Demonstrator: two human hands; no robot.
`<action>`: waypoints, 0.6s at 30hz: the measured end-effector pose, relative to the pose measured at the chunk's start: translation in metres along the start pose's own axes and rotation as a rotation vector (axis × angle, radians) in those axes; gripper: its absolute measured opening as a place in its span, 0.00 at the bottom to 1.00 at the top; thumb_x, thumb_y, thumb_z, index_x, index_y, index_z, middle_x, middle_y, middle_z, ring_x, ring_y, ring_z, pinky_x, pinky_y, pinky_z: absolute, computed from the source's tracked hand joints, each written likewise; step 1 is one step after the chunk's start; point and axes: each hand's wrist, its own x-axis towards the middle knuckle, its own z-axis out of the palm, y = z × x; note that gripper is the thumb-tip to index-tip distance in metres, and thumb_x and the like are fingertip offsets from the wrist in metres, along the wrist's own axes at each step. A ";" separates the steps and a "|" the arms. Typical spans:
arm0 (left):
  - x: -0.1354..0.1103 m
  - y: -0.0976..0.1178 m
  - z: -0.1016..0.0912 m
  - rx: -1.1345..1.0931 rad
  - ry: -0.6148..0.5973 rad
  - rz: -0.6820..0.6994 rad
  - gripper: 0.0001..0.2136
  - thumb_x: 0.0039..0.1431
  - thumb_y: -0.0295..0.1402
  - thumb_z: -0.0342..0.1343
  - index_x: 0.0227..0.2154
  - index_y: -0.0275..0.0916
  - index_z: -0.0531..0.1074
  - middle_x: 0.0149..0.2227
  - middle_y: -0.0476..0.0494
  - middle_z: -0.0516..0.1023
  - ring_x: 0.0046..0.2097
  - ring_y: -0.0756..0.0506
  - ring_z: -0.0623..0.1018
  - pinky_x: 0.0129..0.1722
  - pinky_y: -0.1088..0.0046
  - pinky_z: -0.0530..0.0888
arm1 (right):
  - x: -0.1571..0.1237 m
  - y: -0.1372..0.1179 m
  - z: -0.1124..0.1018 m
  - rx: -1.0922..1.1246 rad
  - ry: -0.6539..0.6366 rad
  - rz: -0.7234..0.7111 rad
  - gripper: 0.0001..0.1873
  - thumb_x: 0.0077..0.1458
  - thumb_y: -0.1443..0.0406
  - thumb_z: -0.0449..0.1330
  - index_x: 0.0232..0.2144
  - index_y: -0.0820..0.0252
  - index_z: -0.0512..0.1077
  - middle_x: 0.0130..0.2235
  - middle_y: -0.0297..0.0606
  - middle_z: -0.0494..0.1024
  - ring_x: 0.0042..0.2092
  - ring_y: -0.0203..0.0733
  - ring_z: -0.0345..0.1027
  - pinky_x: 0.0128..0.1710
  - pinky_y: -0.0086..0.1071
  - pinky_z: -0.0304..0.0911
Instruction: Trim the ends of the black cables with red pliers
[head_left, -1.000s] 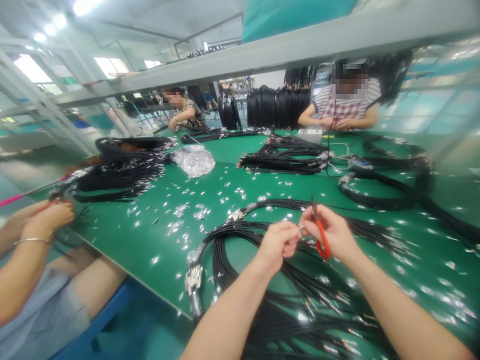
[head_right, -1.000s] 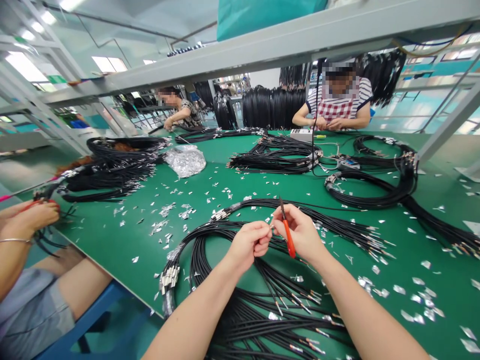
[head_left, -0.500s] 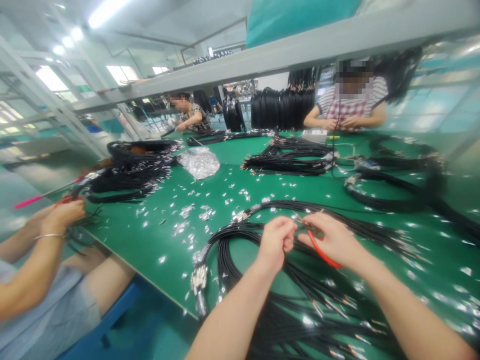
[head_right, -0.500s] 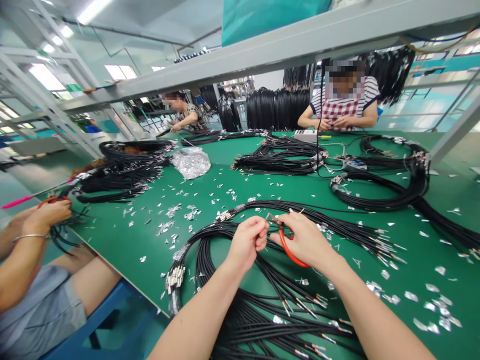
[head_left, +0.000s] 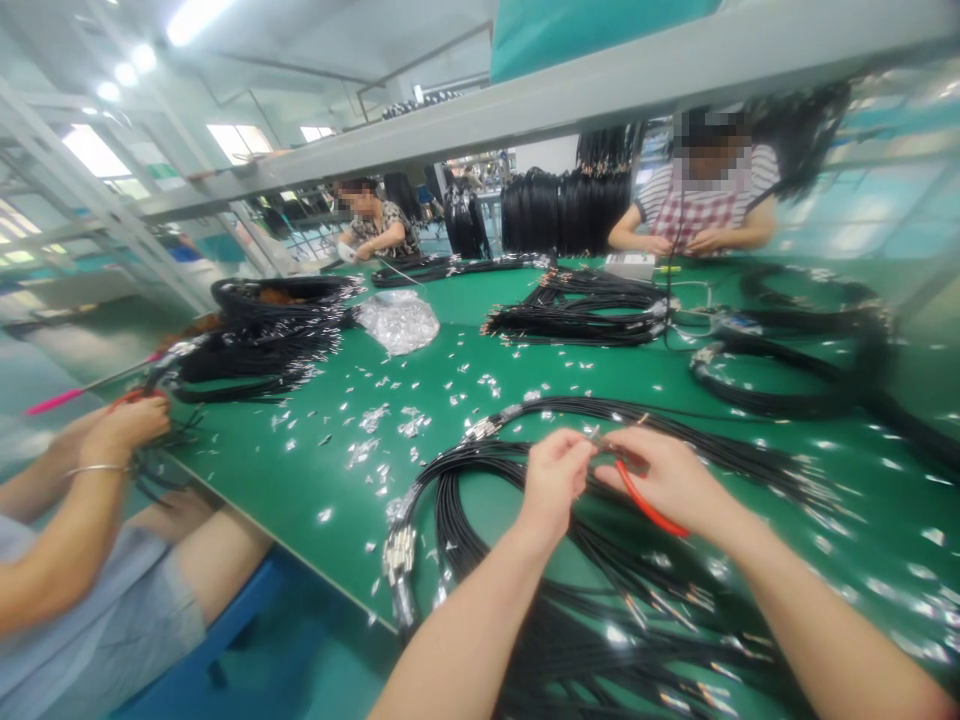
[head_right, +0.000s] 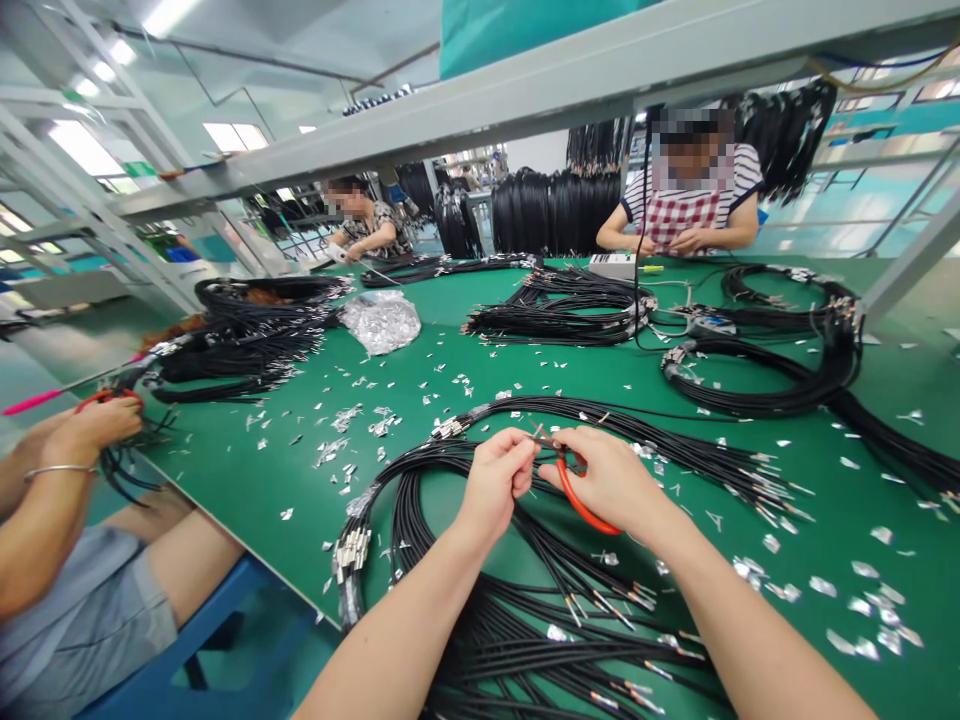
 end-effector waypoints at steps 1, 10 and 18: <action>0.000 0.000 0.000 -0.009 0.000 0.009 0.09 0.46 0.35 0.57 0.21 0.34 0.66 0.14 0.57 0.56 0.16 0.58 0.54 0.15 0.80 0.49 | 0.000 0.001 0.000 0.007 -0.012 0.008 0.15 0.50 0.56 0.57 0.36 0.59 0.72 0.32 0.39 0.77 0.32 0.43 0.69 0.31 0.33 0.62; 0.003 0.006 -0.004 -0.078 -0.060 -0.077 0.11 0.43 0.36 0.59 0.21 0.34 0.66 0.15 0.57 0.55 0.15 0.59 0.52 0.15 0.80 0.45 | -0.002 0.012 -0.007 0.076 0.245 -0.093 0.09 0.51 0.64 0.57 0.37 0.59 0.68 0.32 0.38 0.72 0.29 0.39 0.65 0.30 0.31 0.62; -0.004 0.004 0.001 0.133 -0.189 -0.120 0.10 0.40 0.34 0.58 0.17 0.35 0.64 0.14 0.56 0.56 0.17 0.58 0.54 0.18 0.79 0.50 | -0.007 -0.012 -0.013 -0.380 0.209 -0.630 0.12 0.55 0.75 0.48 0.37 0.64 0.69 0.26 0.40 0.68 0.31 0.41 0.57 0.32 0.35 0.58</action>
